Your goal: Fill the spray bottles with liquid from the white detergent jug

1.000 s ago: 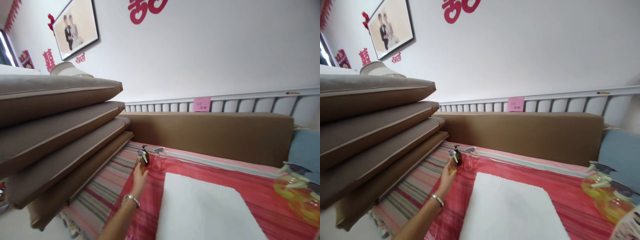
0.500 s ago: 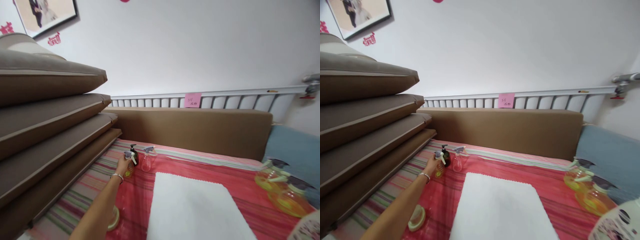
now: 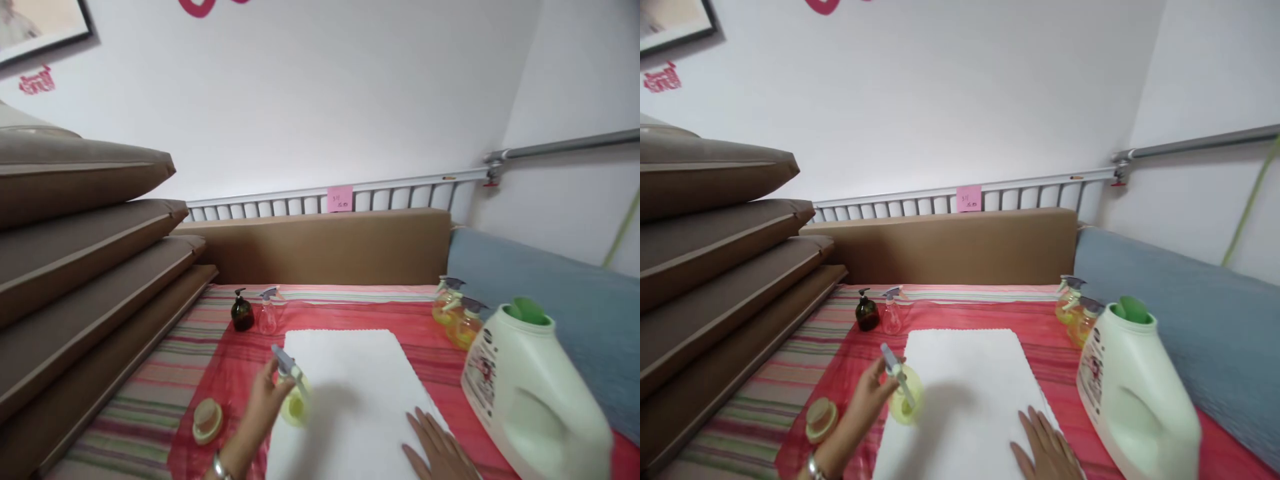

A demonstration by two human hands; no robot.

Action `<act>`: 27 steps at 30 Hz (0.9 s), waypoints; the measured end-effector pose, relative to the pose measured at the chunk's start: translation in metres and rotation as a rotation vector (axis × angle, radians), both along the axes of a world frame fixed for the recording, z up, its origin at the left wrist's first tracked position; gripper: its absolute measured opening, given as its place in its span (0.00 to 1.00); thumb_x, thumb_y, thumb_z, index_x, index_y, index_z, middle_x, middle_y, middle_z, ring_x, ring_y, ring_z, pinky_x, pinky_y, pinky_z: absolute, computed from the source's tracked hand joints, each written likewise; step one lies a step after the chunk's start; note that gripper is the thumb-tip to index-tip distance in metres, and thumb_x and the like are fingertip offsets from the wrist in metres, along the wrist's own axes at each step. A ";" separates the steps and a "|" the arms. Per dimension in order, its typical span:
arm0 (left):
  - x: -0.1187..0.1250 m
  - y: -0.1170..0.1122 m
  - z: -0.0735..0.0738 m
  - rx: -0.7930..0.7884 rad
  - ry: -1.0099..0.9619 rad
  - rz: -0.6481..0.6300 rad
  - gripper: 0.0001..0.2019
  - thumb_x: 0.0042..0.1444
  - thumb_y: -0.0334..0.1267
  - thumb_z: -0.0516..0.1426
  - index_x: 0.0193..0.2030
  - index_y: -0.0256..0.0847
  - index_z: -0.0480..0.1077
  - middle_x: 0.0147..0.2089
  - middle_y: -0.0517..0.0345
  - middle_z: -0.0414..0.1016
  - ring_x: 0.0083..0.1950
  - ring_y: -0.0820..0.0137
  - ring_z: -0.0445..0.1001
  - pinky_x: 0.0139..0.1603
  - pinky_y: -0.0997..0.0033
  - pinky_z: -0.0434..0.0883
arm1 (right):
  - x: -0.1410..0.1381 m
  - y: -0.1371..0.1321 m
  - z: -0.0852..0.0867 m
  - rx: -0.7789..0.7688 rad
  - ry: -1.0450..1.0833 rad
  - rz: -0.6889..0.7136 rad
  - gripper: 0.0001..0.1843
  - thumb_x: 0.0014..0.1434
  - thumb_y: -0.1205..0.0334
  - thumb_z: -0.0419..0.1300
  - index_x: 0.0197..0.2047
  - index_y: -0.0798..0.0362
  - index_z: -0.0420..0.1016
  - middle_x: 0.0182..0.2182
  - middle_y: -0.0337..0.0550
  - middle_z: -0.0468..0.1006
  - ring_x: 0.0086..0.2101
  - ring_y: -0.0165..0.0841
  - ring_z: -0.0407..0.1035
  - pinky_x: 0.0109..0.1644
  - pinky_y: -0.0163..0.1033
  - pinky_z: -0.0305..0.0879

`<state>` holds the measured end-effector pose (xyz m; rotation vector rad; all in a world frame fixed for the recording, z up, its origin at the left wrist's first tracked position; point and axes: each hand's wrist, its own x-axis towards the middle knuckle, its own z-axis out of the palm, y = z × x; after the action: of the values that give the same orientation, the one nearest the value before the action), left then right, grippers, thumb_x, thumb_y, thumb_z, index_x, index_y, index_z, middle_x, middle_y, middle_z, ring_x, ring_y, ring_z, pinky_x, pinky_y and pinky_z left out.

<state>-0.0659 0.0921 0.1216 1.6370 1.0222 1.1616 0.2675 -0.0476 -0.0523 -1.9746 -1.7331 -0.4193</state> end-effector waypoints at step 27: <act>0.072 -0.062 -0.045 0.173 0.163 0.061 0.14 0.43 0.32 0.58 0.40 0.38 0.70 0.39 0.54 0.75 0.43 0.62 0.72 0.47 0.63 0.67 | -0.135 0.010 0.185 -0.011 1.204 0.248 0.27 0.57 0.45 0.46 0.47 0.54 0.72 0.44 0.51 0.78 0.44 0.41 0.72 0.48 0.45 0.67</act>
<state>0.0057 0.0300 0.0767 1.8730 1.1065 1.2000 0.1325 -0.0377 0.1332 -1.4174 -1.0980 0.7356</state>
